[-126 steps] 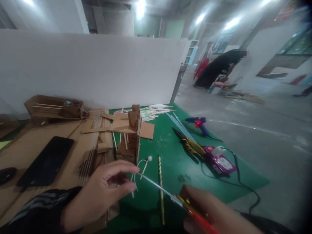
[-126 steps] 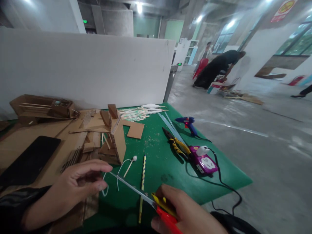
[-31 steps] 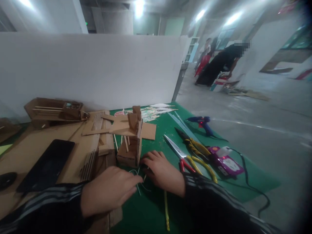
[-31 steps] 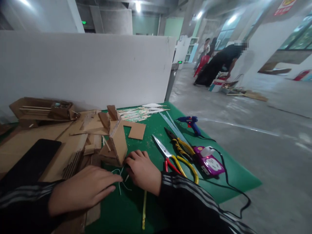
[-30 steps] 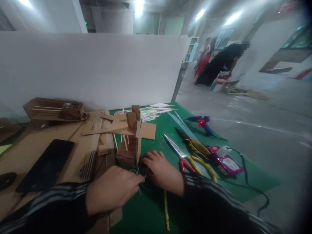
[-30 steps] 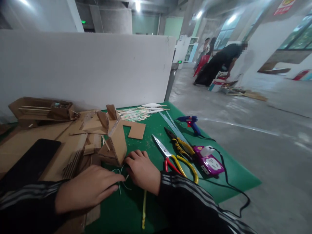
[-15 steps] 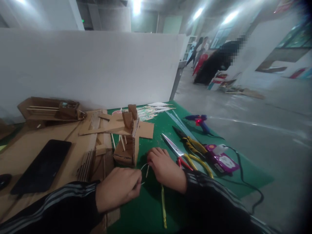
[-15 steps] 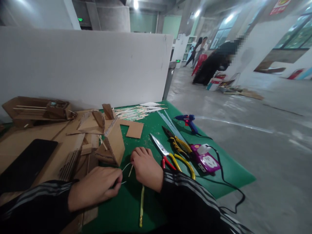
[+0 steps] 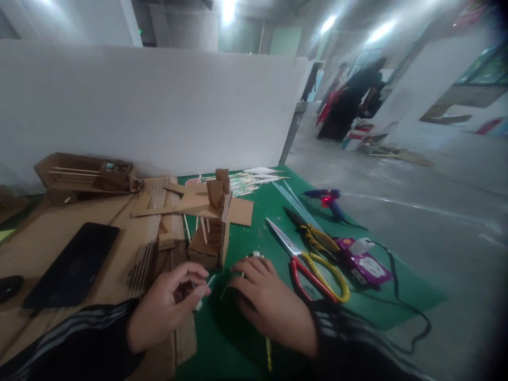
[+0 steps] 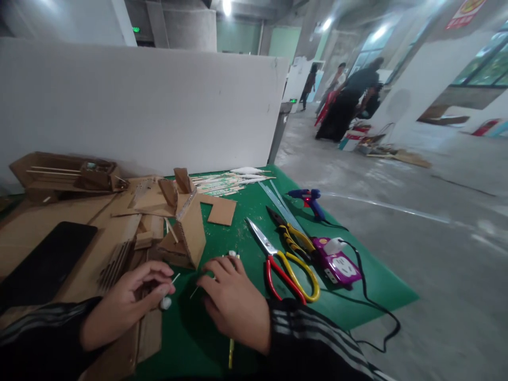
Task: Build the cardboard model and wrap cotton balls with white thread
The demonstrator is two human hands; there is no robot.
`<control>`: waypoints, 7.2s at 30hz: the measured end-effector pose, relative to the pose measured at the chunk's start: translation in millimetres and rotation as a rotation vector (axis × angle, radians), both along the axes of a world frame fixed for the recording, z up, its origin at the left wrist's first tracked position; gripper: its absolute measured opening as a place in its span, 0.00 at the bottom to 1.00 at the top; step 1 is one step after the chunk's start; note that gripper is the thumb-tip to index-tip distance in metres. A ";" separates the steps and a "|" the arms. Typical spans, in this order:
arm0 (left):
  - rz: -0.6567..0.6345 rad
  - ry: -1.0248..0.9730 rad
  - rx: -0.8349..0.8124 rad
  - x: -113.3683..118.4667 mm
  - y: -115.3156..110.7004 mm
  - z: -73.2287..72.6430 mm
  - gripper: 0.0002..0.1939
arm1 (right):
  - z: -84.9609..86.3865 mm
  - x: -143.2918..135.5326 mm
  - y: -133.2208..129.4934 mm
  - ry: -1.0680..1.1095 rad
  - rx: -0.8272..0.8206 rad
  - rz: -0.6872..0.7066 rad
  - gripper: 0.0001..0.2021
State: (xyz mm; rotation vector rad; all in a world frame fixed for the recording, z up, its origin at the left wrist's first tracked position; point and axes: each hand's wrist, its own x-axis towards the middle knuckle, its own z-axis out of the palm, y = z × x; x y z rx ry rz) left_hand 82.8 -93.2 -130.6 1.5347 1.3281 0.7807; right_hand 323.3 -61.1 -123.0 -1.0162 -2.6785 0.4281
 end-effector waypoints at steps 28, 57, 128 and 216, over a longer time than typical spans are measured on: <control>0.071 -0.210 -0.052 21.4 -5.8 -13.9 0.12 | -14.4 -40.6 -29.8 0.739 -0.416 -0.303 0.04; 0.059 0.247 0.560 23.8 -16.6 -10.9 0.04 | -14.1 -44.7 -28.1 0.800 -0.576 -0.312 0.08; 0.101 -0.173 0.038 23.9 -14.2 -15.1 0.08 | -17.3 -40.7 -29.7 0.741 -0.237 -0.279 0.07; 0.313 -0.109 0.252 30.0 -24.5 -22.8 0.11 | -21.6 -42.6 -23.9 0.938 -0.902 -0.346 0.11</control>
